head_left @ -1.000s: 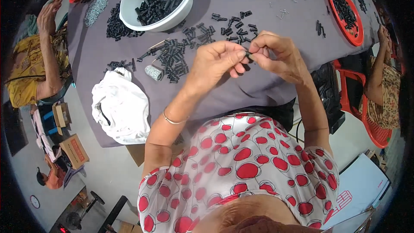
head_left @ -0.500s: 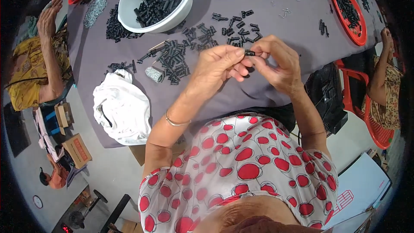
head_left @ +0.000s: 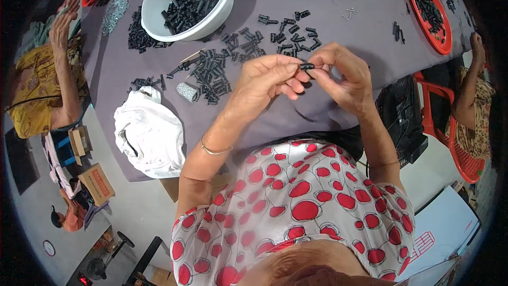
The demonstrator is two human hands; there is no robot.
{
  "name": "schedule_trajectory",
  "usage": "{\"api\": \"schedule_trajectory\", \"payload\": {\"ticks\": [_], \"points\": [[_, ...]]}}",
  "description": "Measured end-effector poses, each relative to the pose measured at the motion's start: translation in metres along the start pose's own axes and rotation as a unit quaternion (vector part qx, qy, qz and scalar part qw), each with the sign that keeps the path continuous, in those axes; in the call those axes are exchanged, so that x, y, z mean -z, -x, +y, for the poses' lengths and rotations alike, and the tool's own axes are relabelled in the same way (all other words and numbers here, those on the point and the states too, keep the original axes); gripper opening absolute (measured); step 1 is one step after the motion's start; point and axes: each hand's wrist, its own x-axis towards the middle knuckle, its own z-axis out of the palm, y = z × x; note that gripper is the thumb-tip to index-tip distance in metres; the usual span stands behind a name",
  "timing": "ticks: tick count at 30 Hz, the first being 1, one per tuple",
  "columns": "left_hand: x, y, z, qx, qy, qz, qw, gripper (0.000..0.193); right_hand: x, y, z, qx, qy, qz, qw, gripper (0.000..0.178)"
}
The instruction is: Assemble small plastic components by hand at a workstation.
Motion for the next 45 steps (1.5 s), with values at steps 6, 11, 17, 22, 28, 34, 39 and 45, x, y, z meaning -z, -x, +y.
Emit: {"api": "schedule_trajectory", "payload": {"ticks": [6,11,17,22,28,34,39,45], "points": [[0.0,0.002,-0.002,-0.002,-0.098,0.012,0.995,0.023,-0.002,-0.001,-0.004,0.074,0.052,-0.013,0.996,0.027],[0.004,0.0,-0.004,0.015,-0.013,-0.028,0.999,0.023,0.0,-0.004,-0.009,0.109,0.06,-0.014,0.992,0.028],[0.008,-0.004,-0.008,0.044,0.113,-0.083,0.989,0.023,0.003,-0.004,-0.015,0.061,0.027,-0.013,0.998,0.026],[0.006,-0.005,-0.007,0.053,0.128,-0.081,0.987,0.023,0.005,-0.002,-0.013,0.067,0.032,-0.005,0.997,0.025],[0.002,0.002,-0.005,0.039,0.049,-0.024,0.998,0.019,0.037,-0.001,0.007,-0.029,0.094,0.067,0.993,0.017],[-0.002,0.004,-0.004,0.026,0.021,0.004,0.999,0.02,0.034,0.014,0.034,-0.109,0.099,0.063,0.987,0.009],[-0.002,0.001,-0.006,0.012,0.015,0.029,0.999,0.02,0.029,0.015,0.037,-0.099,0.148,0.056,0.982,0.011],[-0.003,0.001,-0.007,-0.004,0.009,0.056,0.998,0.02,0.023,0.016,0.042,-0.032,0.26,0.052,0.964,0.014]]}}
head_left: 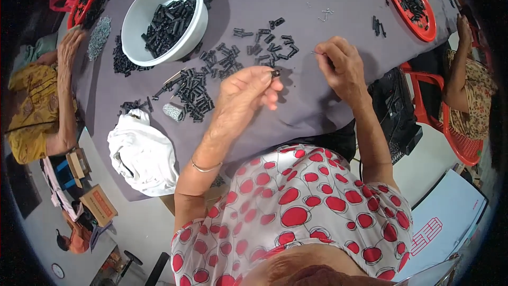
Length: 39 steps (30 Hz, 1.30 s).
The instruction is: Assemble small plastic components by hand at a workstation.
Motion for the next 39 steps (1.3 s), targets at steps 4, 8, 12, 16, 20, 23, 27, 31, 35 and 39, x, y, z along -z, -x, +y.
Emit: {"api": "schedule_trajectory", "payload": {"ticks": [4,8,12,16,20,23,27,31,35,39], "points": [[-0.002,0.0,-0.001,-0.011,-0.018,0.014,1.0,0.02,0.003,-0.003,-0.016,0.031,-0.017,0.005,0.999,0.014],[-0.006,0.002,-0.001,-0.019,-0.024,0.014,0.999,0.02,0.015,-0.013,-0.045,0.089,-0.05,-0.001,0.995,0.018],[-0.002,0.0,-0.008,-0.047,-0.062,0.009,0.997,0.02,0.017,-0.017,-0.056,0.134,-0.045,-0.023,0.99,0.019],[-0.004,0.0,-0.013,-0.072,-0.065,0.005,0.995,0.021,0.015,-0.017,-0.06,0.162,-0.015,-0.044,0.986,0.02],[-0.003,0.001,-0.013,-0.066,-0.082,0.011,0.994,0.021,0.014,-0.017,-0.062,0.16,0.003,-0.063,0.985,0.019],[0.0,-0.001,-0.012,-0.05,-0.05,0.009,0.997,0.021,0.017,-0.021,-0.068,0.127,-0.061,-0.076,0.987,0.018],[0.002,-0.002,-0.007,-0.002,0.033,-0.019,0.999,0.022,0.015,-0.021,-0.064,0.029,-0.167,-0.068,0.983,0.02],[0.001,-0.002,-0.008,0.026,0.079,-0.061,0.995,0.023,0.021,-0.017,-0.064,0.012,-0.217,-0.091,0.972,0.025],[0.0,0.002,-0.01,0.064,0.078,-0.098,0.99,0.025,0.016,-0.007,-0.052,0.066,-0.231,-0.109,0.965,0.024],[-0.003,0.005,-0.007,0.081,0.026,-0.108,0.99,0.025,0.019,-0.004,-0.048,0.079,-0.288,-0.108,0.948,0.023]]}}
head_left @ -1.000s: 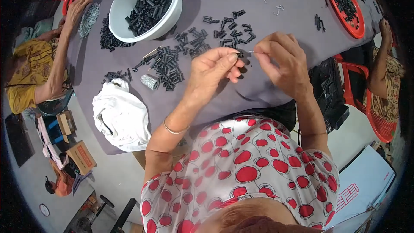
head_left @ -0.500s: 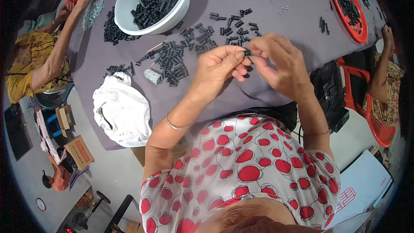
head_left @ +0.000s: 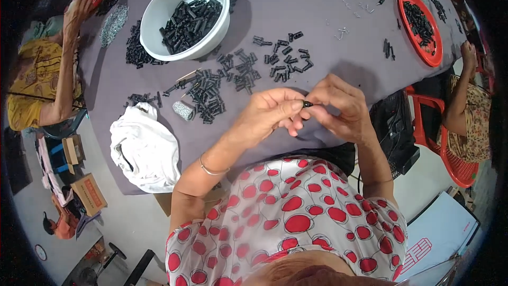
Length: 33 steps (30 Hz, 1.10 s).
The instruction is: Assemble small plastic components by hand at a workstation.
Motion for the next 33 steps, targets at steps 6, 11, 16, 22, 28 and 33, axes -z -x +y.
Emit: {"api": "schedule_trajectory", "payload": {"ticks": [6,11,16,22,28,33], "points": [[0.003,-0.002,0.002,-0.005,-0.043,-0.006,0.999,0.021,-0.002,-0.002,0.003,0.013,-0.026,0.004,1.0,0.019],[0.006,0.0,0.003,-0.014,-0.002,-0.016,1.0,0.019,0.019,-0.02,0.006,-0.064,-0.059,0.001,0.996,0.012],[0.006,-0.002,0.003,-0.028,0.016,0.002,0.999,0.018,0.011,-0.041,0.041,-0.128,0.121,0.087,0.98,0.005],[0.006,-0.002,0.002,-0.031,0.007,0.013,0.999,0.018,0.004,-0.054,0.059,-0.11,0.205,0.023,0.972,0.006],[0.005,-0.002,0.004,-0.042,-0.001,0.022,0.999,0.017,0.006,-0.058,0.062,-0.058,0.237,-0.006,0.97,0.008],[0.006,-0.002,0.005,-0.05,0.009,0.036,0.998,0.017,-0.001,-0.052,0.06,-0.033,0.304,0.047,0.951,0.009]]}}
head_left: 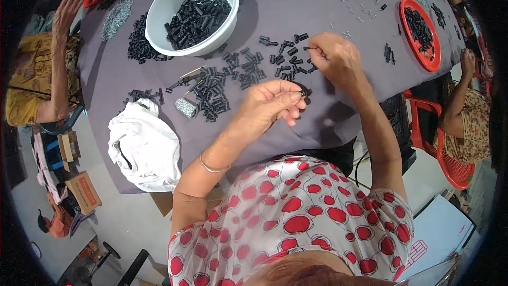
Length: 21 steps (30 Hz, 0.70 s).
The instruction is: Assemble small plastic components by hand at a workstation.
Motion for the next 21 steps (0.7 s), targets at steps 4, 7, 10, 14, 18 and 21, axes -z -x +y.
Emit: {"api": "schedule_trajectory", "payload": {"ticks": [4,7,10,14,18,21], "points": [[-0.001,0.001,0.002,-0.006,0.013,0.007,1.0,0.017,0.008,0.005,-0.008,-0.051,-0.108,0.012,0.993,0.009],[0.002,0.0,0.002,-0.008,0.003,0.01,1.0,0.017,0.013,0.012,-0.014,-0.083,-0.234,-0.006,0.969,0.009],[0.0,0.001,0.004,-0.011,0.017,0.021,1.0,0.017,0.014,0.02,-0.019,-0.08,-0.28,0.002,0.957,0.01],[0.001,0.0,0.005,-0.011,0.01,0.031,0.999,0.017,0.018,0.032,-0.025,-0.086,-0.322,-0.039,0.942,0.014],[0.002,0.0,0.005,-0.02,0.009,0.02,1.0,0.017,0.017,0.041,-0.021,-0.056,-0.279,-0.036,0.958,0.017],[0.001,0.0,0.006,-0.012,0.004,0.028,1.0,0.018,0.015,0.043,-0.019,-0.04,-0.268,-0.021,0.962,0.018]]}}
